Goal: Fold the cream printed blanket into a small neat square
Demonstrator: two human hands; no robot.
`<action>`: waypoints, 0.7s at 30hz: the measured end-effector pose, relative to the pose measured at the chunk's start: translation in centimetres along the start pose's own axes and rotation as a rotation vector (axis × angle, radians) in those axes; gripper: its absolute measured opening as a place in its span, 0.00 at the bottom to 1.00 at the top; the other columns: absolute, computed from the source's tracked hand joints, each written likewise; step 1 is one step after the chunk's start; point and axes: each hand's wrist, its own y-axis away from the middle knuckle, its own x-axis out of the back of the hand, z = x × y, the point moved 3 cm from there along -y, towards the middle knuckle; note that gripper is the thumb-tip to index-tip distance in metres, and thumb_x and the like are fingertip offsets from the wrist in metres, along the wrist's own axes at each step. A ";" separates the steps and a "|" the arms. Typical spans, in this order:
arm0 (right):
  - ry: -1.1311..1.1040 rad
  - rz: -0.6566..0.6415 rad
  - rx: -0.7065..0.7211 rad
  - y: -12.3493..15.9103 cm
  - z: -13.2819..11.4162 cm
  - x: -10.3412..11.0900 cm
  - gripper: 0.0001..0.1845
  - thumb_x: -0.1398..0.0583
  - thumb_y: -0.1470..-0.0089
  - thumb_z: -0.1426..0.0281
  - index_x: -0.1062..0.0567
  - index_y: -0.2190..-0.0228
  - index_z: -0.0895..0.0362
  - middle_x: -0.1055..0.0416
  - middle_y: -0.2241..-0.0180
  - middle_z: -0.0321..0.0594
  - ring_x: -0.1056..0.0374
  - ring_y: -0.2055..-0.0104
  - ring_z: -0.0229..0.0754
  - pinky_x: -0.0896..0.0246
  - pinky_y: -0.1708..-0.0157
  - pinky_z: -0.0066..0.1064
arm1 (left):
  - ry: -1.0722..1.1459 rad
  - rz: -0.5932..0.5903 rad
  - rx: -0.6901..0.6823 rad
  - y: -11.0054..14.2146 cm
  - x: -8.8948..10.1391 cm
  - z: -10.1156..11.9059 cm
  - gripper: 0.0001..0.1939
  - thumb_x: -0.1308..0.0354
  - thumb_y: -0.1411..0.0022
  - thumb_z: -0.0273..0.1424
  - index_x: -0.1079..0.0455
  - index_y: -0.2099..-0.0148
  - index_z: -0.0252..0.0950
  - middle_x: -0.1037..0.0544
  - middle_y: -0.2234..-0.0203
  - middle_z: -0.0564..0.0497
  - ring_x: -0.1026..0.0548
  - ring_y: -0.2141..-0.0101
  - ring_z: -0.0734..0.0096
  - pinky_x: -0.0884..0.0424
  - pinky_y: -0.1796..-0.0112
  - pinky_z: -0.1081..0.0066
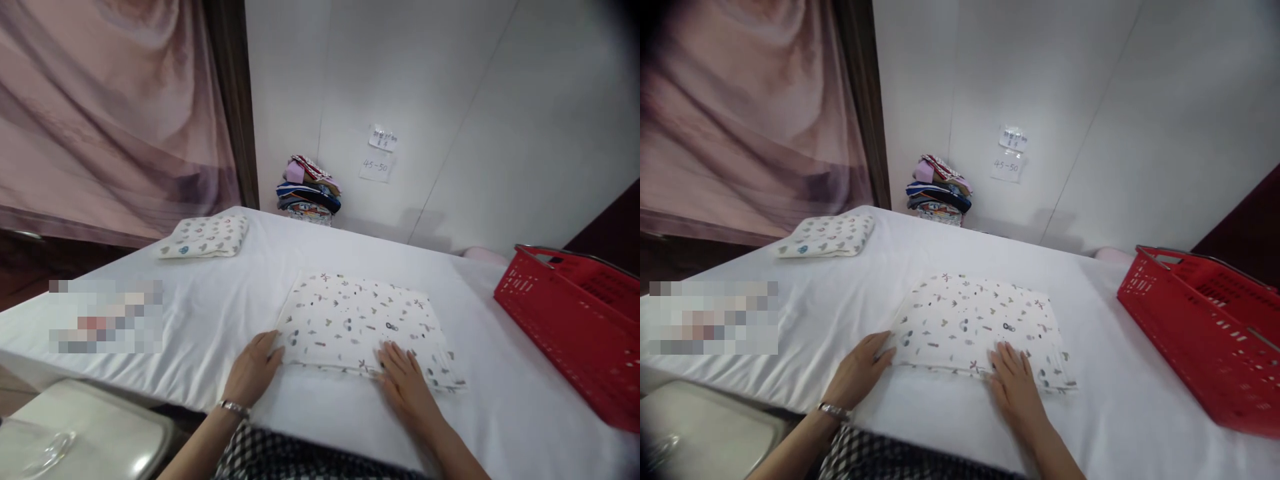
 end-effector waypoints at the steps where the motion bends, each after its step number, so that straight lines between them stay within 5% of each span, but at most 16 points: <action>1: 0.004 0.004 0.025 0.0 -0.3 -0.2 0.26 0.55 0.41 0.57 0.42 0.43 0.51 0.52 0.39 0.37 0.59 0.37 0.46 0.64 0.40 0.50 | 0.002 -0.011 0.036 -0.1 0.1 0.1 0.23 0.56 0.40 0.38 0.39 0.45 0.36 0.31 0.50 0.47 0.32 0.52 0.62 0.37 0.50 0.64; 8: 0.025 0.019 0.019 0.0 -1.3 -0.9 0.26 0.56 0.42 0.55 0.43 0.43 0.44 0.55 0.39 0.29 0.60 0.37 0.47 0.65 0.38 0.46 | -0.048 -0.192 0.240 -1.1 0.2 0.3 0.27 0.56 0.42 0.44 0.44 0.44 0.35 0.26 0.58 0.42 0.28 0.57 0.54 0.34 0.58 0.59; 13: -0.047 -0.053 -0.008 0.0 -0.3 0.1 0.27 0.57 0.42 0.55 0.43 0.43 0.46 0.54 0.39 0.30 0.60 0.37 0.44 0.66 0.39 0.45 | 0.017 -0.161 0.249 -1.4 0.2 0.2 0.26 0.54 0.43 0.43 0.44 0.45 0.36 0.26 0.60 0.44 0.27 0.60 0.58 0.34 0.60 0.63; 19: 0.012 0.266 -0.397 2.1 8.1 2.6 0.31 0.55 0.44 0.56 0.38 0.46 0.61 0.48 0.40 0.48 0.56 0.38 0.50 0.58 0.41 0.45 | 0.067 -0.085 0.248 -1.3 0.4 -0.1 0.24 0.53 0.43 0.38 0.44 0.45 0.37 0.26 0.63 0.47 0.26 0.62 0.62 0.34 0.62 0.67; 21: -0.051 0.266 -0.530 3.1 11.1 2.5 0.36 0.55 0.46 0.53 0.42 0.44 0.65 0.48 0.41 0.52 0.53 0.39 0.51 0.52 0.43 0.43 | 0.093 -0.093 0.255 -1.4 0.3 -0.2 0.24 0.51 0.44 0.37 0.43 0.45 0.37 0.26 0.63 0.47 0.27 0.61 0.62 0.34 0.61 0.67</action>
